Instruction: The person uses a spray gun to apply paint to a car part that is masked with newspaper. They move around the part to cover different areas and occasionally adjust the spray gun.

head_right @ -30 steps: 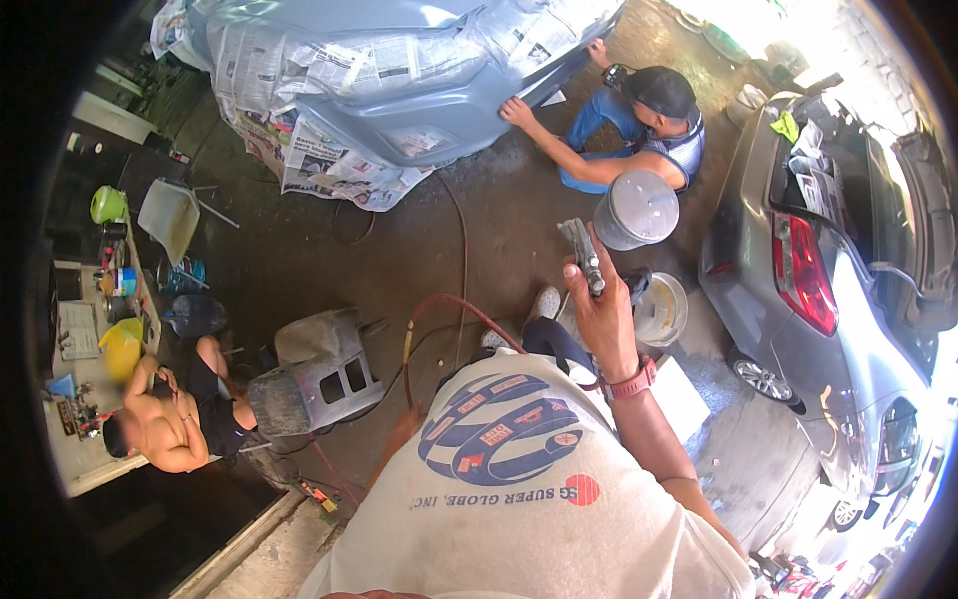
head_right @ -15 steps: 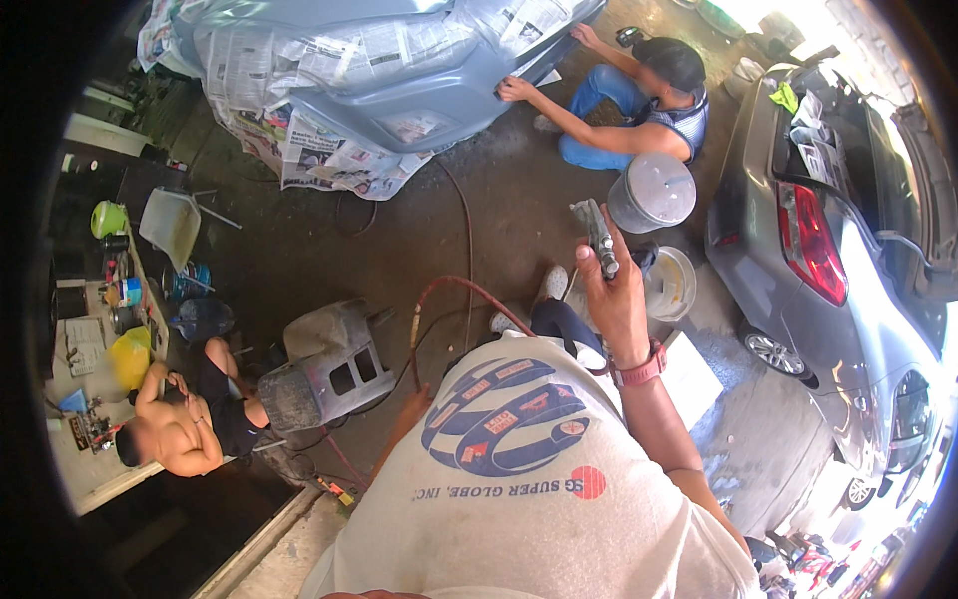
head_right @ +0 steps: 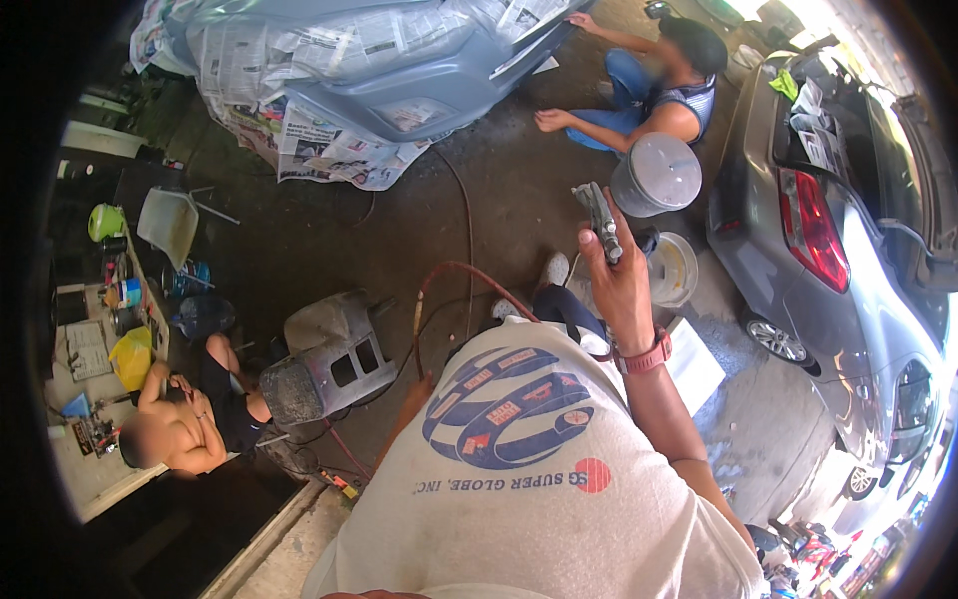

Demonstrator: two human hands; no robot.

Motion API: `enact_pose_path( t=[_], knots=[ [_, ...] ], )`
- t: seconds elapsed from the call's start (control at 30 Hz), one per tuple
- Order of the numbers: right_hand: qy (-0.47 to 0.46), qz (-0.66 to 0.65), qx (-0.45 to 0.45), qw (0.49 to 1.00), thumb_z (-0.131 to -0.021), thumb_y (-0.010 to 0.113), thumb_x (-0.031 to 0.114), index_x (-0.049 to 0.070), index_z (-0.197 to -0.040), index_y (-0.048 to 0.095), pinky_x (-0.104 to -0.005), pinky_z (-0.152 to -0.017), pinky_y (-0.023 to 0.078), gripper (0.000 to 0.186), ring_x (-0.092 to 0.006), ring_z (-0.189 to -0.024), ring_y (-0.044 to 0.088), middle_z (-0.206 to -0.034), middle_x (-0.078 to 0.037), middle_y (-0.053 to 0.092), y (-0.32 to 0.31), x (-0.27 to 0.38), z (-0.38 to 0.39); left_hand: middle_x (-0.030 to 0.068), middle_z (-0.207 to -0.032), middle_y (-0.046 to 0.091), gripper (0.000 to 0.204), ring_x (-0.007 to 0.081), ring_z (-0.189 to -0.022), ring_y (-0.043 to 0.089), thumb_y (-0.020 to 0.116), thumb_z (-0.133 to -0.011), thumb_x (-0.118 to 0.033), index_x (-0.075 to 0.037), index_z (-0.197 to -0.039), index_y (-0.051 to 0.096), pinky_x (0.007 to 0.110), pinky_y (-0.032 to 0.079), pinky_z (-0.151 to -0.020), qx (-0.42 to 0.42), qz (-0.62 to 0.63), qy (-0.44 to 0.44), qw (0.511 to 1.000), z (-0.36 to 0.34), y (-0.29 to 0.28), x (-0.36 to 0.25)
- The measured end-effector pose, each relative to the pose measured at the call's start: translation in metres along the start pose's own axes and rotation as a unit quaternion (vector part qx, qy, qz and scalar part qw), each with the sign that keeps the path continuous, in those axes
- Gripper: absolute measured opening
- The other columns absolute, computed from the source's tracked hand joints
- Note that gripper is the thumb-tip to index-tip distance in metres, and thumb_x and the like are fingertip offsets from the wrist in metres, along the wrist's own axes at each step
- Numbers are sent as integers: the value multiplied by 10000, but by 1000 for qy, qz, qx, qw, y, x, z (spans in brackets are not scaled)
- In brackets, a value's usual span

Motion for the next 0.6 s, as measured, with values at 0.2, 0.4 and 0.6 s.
enact_pose_path(
  t=[0.2,0.4,0.6],
  knots=[
    [-42,18,-19,999,-1124,685,362,66,-1664,506,-409,-1189,448,641,-301,-1423,625,-1511,-263,673,1,-4,-3,218,-1363,768,846,382,-633,763,528,-1122,-613,128,-1529,549,501,654,-649,-6,-53,-17,998,7,0,-13],
    [-68,40,-37,996,-1133,688,351,90,-1672,509,-333,-1000,531,625,-169,-1117,671,-1283,-123,756,0,-6,-6,196,-1258,800,842,363,-679,767,507,-1116,-664,105,-1430,642,499,626,-732,-28,-81,15,996,17,-1,-24],
    [-33,-13,-28,999,-1120,699,340,75,-1666,499,-387,-1150,481,640,-298,-1385,665,-1456,-233,717,-4,2,-7,189,-1204,790,838,354,-698,758,512,-1109,-680,97,-1389,656,496,617,-735,-10,-93,25,995,13,-10,-18]
  ],
)
Point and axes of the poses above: each hand's wrist, its own z-axis away from the middle knuckle, its own y-axis out of the palm, x = y × z, the point moved 4 cm from there along -z, towards the middle knuckle
